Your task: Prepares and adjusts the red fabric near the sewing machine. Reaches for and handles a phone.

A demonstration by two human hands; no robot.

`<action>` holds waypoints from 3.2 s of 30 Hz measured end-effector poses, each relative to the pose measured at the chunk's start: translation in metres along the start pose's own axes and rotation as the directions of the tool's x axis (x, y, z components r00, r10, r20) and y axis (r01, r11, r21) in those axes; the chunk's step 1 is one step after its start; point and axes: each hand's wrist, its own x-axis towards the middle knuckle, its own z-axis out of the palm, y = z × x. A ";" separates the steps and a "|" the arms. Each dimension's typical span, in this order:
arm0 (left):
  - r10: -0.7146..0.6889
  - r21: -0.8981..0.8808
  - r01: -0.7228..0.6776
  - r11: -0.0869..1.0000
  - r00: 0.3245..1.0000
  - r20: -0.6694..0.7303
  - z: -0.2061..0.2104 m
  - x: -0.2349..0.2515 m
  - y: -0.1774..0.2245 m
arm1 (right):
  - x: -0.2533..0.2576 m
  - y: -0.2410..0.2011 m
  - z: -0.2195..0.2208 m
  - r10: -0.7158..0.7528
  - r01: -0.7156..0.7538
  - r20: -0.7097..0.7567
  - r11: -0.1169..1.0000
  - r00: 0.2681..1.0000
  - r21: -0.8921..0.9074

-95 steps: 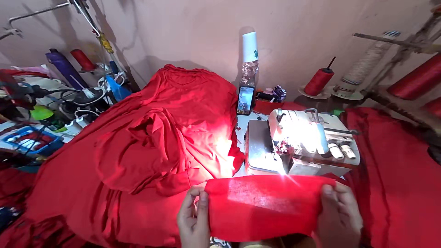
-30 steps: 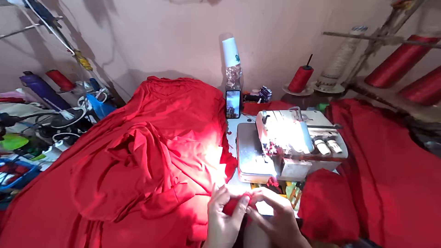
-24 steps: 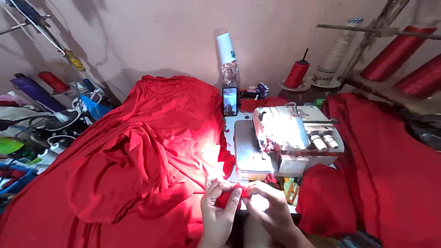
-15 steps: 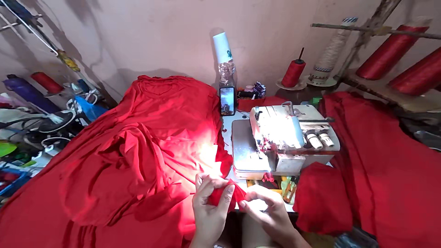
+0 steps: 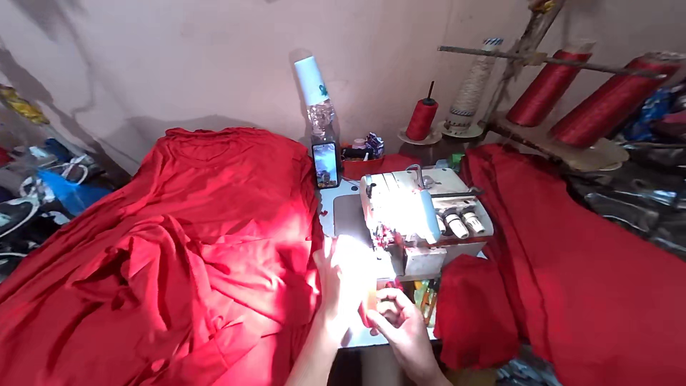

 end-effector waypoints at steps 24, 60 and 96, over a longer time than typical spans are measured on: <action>0.135 0.178 -0.127 0.976 0.990 -0.038 0.029 -0.050 0.026 | 0.001 -0.006 -0.031 -0.035 0.021 -0.112 0.992 0.993 -0.124; 0.327 0.175 -0.277 0.945 0.828 -0.456 0.087 -0.059 -0.019 | 0.031 0.046 -0.034 -0.491 0.360 0.197 0.261 0.848 -0.896; 0.359 0.095 -0.368 0.925 0.765 -0.534 0.085 -0.057 -0.021 | 0.009 0.043 -0.005 -0.375 0.292 -0.242 0.903 0.895 -0.316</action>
